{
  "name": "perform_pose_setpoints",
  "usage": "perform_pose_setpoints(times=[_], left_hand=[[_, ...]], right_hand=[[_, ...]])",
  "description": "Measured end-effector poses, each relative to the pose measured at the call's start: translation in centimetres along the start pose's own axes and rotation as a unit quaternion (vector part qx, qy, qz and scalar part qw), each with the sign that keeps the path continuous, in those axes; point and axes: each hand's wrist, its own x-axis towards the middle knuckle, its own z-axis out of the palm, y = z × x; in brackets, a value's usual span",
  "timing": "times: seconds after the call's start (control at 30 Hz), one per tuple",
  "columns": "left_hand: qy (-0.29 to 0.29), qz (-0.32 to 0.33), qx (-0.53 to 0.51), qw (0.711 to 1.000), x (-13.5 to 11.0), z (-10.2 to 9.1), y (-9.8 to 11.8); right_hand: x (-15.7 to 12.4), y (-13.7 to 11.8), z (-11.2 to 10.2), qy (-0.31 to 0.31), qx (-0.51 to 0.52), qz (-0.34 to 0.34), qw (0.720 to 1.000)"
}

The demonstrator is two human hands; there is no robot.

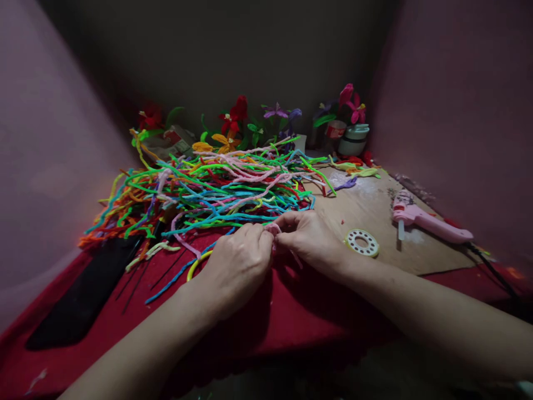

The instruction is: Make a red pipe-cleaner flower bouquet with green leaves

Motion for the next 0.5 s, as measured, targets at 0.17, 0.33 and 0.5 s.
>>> perform_pose_setpoints(times=[0.17, 0.33, 0.5], left_hand=[[0.012, 0.01, -0.004, 1.0, 0.3, 0.15, 0.22], [0.035, 0.01, -0.037, 0.999, 0.3, 0.52, 0.16], [0.073, -0.097, -0.316, 0.941, 0.35, -0.03, -0.68]], right_hand=[[0.09, 0.25, 0.0, 0.004, 0.061, 0.01, 0.998], [0.37, 0.45, -0.13, -0.007, 0.209, 0.071, 0.975], [0.67, 0.39, -0.58, 0.009, 0.228, 0.057, 0.972]])
